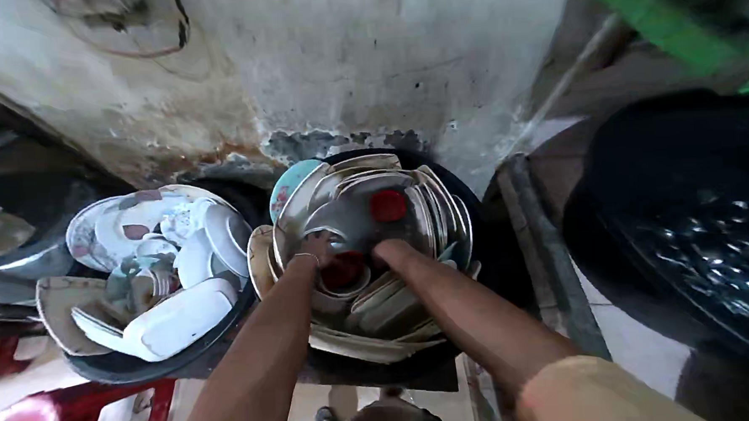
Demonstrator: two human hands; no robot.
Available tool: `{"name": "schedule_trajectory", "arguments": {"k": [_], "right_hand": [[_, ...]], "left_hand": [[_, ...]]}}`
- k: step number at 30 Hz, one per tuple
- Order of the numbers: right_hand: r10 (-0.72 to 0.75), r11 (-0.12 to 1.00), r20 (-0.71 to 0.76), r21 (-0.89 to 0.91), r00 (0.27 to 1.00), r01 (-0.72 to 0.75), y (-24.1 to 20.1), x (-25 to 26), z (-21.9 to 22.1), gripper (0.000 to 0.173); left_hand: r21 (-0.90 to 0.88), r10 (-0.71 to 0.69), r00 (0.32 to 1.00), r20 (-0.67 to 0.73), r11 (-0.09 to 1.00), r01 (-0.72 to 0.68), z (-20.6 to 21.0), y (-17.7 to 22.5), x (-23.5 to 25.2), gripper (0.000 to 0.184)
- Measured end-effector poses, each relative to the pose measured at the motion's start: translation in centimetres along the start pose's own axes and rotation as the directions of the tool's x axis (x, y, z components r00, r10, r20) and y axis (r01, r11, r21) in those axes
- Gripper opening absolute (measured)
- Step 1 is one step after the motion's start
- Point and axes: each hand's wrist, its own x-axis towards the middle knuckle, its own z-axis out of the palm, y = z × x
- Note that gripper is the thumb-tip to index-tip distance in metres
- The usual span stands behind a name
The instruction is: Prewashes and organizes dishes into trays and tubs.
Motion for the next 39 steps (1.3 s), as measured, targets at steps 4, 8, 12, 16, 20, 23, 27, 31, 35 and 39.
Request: {"name": "schedule_trajectory", "arguments": {"k": [4, 8, 12, 16, 20, 23, 27, 31, 35, 39], "right_hand": [[-0.059, 0.998, 0.083, -0.005, 0.995, 0.060, 3.0, 1.1, -1.8, 0.041], [-0.097, 0.995, -0.053, 0.011, 0.994, 0.097, 2.6, 3.5, -2.8, 0.033], [-0.162, 0.957, -0.212, 0.204, 0.964, 0.206, 1.2, 4.9, -4.7, 0.033], [-0.400, 0.898, -0.148, 0.132, 0.904, 0.419, -1.8, 7.6, -4.8, 0.052], [-0.319, 0.948, -0.014, 0.007, 0.947, 0.320, -5.0, 9.2, -3.5, 0.046], [-0.207, 0.962, -0.002, 0.183, 0.978, 0.204, -4.9, 13.3, -1.2, 0.046], [-0.180, 0.930, -0.051, 0.316, 0.982, 0.186, -1.4, 21.7, 3.5, 0.052], [-0.158, 0.982, -0.111, 0.088, 0.981, 0.168, -1.4, 12.8, -1.5, 0.045], [0.003, 0.997, -0.317, 0.077, 0.948, 0.023, -2.9, 5.2, -3.8, 0.041], [0.157, 0.988, -0.482, 0.067, 0.862, -0.143, -3.4, 0.8, -4.7, 0.045]], "left_hand": [[-0.153, -0.149, 0.988, -0.032, 0.978, 0.143, 0.6, 0.5, 1.9, 0.079], [-0.165, 0.048, 0.994, 0.095, 0.986, -0.031, -0.4, 0.5, 1.5, 0.071], [-0.414, 0.211, 0.975, 0.075, 0.896, -0.162, -1.8, 0.3, -1.5, 0.040], [-0.408, 0.125, 0.988, 0.085, 0.909, -0.080, -1.9, -0.7, -3.1, 0.049], [-0.247, -0.021, 0.987, 0.158, 0.967, 0.060, -1.3, -0.3, -2.8, 0.066], [-0.267, 0.092, 0.990, 0.105, 0.962, -0.061, -1.0, -0.8, -2.2, 0.065], [-0.453, 0.049, 0.995, 0.084, 0.892, -0.006, -1.4, -1.8, -3.4, 0.059], [-0.596, 0.078, 0.994, 0.082, 0.803, -0.014, -1.5, -3.8, -2.5, 0.060], [-0.655, 0.203, 0.975, 0.090, 0.749, -0.095, -2.0, -4.2, -1.3, 0.051], [-0.433, 0.280, 0.954, 0.102, 0.876, -0.211, -2.7, -3.3, -0.3, 0.091]]}}
